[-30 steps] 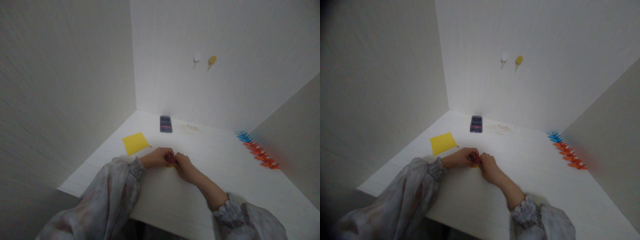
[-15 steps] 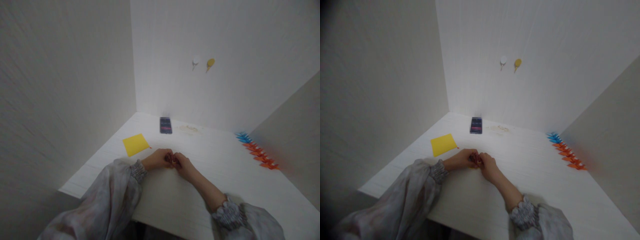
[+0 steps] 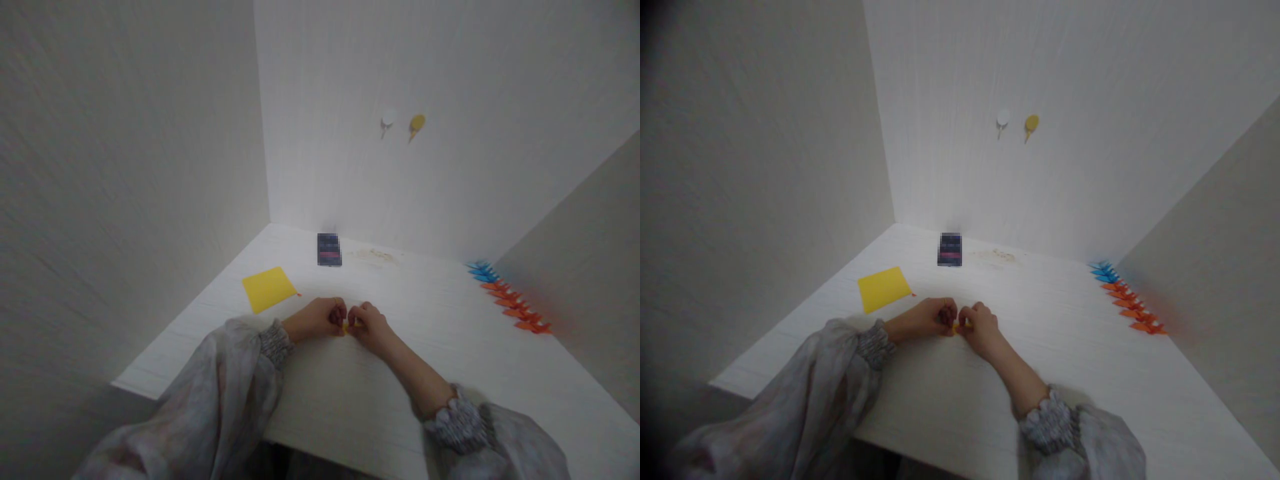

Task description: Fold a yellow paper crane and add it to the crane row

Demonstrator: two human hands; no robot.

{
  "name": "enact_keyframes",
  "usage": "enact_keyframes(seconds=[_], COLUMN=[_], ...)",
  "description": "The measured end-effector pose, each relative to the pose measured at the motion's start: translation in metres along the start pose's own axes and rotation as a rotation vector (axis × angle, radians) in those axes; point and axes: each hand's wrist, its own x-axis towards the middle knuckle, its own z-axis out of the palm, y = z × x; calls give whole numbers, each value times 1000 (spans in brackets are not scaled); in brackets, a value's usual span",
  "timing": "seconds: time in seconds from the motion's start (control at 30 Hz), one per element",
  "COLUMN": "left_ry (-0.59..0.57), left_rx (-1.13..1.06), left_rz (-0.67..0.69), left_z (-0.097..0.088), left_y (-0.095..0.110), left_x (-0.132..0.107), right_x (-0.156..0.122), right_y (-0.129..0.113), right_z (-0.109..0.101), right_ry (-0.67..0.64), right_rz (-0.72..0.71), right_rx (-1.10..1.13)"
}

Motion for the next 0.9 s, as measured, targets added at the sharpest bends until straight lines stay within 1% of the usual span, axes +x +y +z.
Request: enact_keyframes(seconds=[0.2,0.43,0.53,0.63,0.7,0.77,0.8,0.83,0.9], left_ry=[-18,-72,-92,-89,-83,-81,-82,-81,-76], left_rx=[28,23,3,-18,-26,-35,-40,-41,-33], left_rz=[11,42,35,14,3,-4,-5,-5,2], left_z=[-2,-6,-7,-7,-6,-6,-6,-6,-6], left_y=[6,1,1,0,0,0,0,0,0], left_x=[-2,-1,-1,0,0,0,0,1,1], right_x=[5,4,3,2,1,1,1,1,1], right_y=[14,17,19,22,23,21,19,16,10], right_z=[2,-3,-7,-12,-14,-14,-12,-10,-6], right_ry=[-14,-34,-44,-86,-133,-169,-161,-126,-9], right_rz=[-89,-135,-158,-186,-159,-78,-31,7,56], right_rx=[97,172,229,306,394,472,477,456,335])
